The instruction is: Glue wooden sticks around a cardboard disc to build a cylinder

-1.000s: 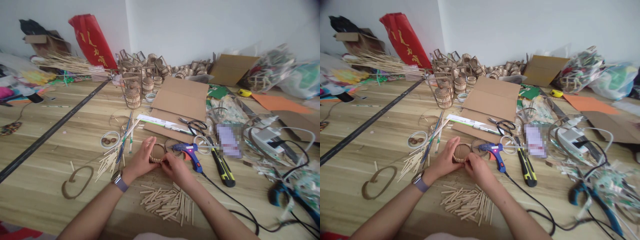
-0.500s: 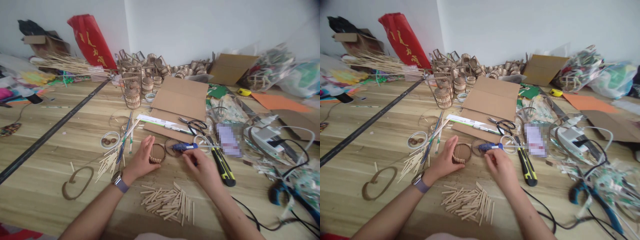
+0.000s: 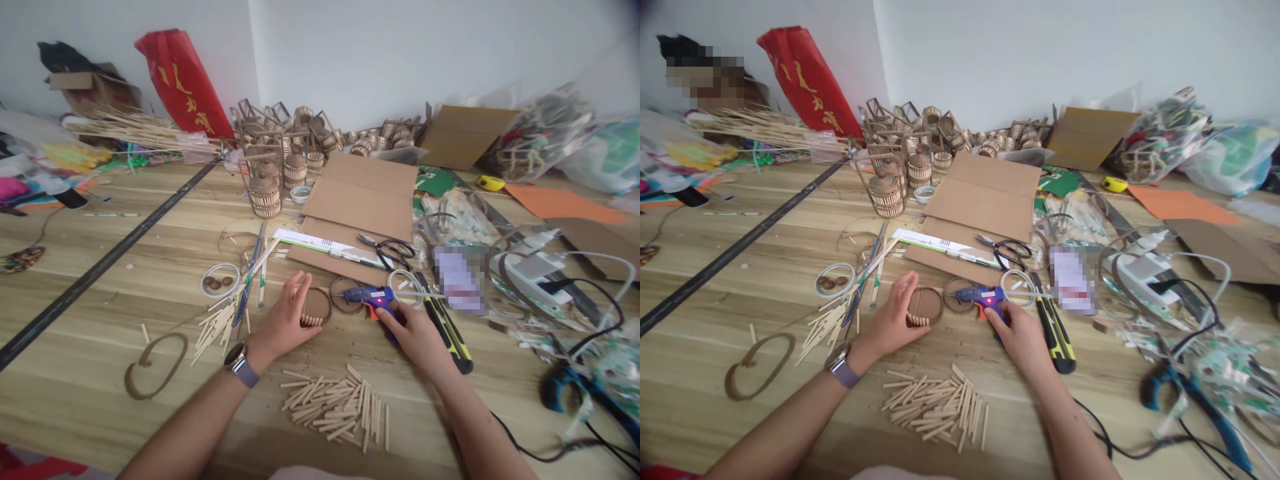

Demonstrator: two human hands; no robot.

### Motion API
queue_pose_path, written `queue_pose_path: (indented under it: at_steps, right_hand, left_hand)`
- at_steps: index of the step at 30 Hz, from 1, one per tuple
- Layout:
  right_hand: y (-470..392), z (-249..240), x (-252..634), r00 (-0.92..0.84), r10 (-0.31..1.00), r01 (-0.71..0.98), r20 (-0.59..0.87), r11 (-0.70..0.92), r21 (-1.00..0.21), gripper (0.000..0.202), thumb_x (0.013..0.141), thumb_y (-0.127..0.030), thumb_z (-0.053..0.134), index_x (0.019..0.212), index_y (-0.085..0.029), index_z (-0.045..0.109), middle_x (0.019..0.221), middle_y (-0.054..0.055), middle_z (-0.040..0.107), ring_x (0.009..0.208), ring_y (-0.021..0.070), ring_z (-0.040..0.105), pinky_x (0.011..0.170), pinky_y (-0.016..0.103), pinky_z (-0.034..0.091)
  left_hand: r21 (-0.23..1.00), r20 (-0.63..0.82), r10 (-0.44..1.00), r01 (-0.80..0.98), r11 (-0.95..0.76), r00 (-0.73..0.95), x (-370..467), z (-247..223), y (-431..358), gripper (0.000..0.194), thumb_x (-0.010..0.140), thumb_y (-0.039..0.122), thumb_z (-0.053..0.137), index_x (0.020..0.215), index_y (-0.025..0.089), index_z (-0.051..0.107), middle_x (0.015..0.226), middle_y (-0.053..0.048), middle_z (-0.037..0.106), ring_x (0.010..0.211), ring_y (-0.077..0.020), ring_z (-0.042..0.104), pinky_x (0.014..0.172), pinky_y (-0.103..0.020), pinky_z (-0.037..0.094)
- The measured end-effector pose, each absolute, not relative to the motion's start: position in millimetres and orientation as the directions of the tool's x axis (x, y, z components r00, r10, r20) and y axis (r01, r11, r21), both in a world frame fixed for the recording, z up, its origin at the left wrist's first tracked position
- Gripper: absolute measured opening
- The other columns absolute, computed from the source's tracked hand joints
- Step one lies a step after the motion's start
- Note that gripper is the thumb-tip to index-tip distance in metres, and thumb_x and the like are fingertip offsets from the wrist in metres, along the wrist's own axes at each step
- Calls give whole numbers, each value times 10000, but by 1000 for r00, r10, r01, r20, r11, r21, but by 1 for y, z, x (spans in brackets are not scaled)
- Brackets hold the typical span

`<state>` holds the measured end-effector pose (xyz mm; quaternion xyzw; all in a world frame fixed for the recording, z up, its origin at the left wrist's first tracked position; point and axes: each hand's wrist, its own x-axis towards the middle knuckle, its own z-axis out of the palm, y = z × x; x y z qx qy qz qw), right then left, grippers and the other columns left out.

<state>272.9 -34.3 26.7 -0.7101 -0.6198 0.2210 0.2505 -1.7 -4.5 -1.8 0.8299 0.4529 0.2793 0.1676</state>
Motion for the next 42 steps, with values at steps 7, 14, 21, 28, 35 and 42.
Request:
queue_pose_path:
  at_steps: [7, 14, 21, 28, 35, 42]
  right_hand:
    - [-38, 27, 272, 111, 986, 393, -127, -161, -905, 427, 727, -612, 629, 841, -209, 542, 651, -9, 581, 560, 150, 496, 528, 277, 391]
    - [-47, 24, 266, 78, 956, 244, -281, -292, -925, 456, 687, -585, 710, 890, -198, 583, 516, -74, 462, 471, 108, 415, 447, 230, 321]
    - [-49, 37, 259, -136, 938, 473, -318, -220, -853, 327, 732, -507, 654, 729, -181, 655, 544, -21, 529, 476, 103, 395, 438, 225, 318]
    - [-52, 39, 256, -223, 956, 514, -188, -48, -857, 333, 786, -509, 614, 843, -189, 687, 747, 31, 691, 681, 184, 595, 667, 281, 506]
    - [-57, 34, 252, -203, 966, 566, -159, -17, -824, 410, 802, -527, 579, 959, -178, 725, 859, 53, 763, 767, 240, 673, 729, 340, 554]
    - [-58, 34, 245, -246, 961, 584, -124, 45, -811, 426, 810, -508, 557, 990, -171, 746, 914, 87, 771, 801, 272, 701, 732, 371, 568]
  left_hand:
    - [535, 317, 844, 652, -536, 433, -1, -2, -4, 1220, 690, 177, 820, 1519, 318, -64, 1531, -200, 236, 1394, -381, 360, 1091, -574, 396]
    - [546, 312, 841, 641, -540, 443, -2, -1, -4, 1205, 697, 175, 811, 1521, 320, -56, 1530, -191, 235, 1410, -377, 334, 1097, -570, 392]
    - [555, 297, 848, 644, -527, 438, -2, -2, -4, 1179, 707, 189, 804, 1523, 316, -37, 1538, -187, 226, 1411, -371, 334, 1109, -574, 374]
    - [544, 297, 843, 646, -536, 449, -2, -1, -4, 1191, 711, 178, 797, 1514, 325, -71, 1535, -194, 221, 1389, -377, 369, 1109, -586, 363]
    - [557, 285, 853, 648, -519, 437, -1, -1, -4, 1196, 697, 164, 802, 1521, 314, -51, 1538, -188, 225, 1397, -374, 358, 1108, -576, 376]
    - [568, 278, 857, 645, -511, 434, -1, -1, -5, 1154, 711, 168, 792, 1527, 295, -14, 1545, -187, 225, 1405, -369, 347, 1118, -572, 363]
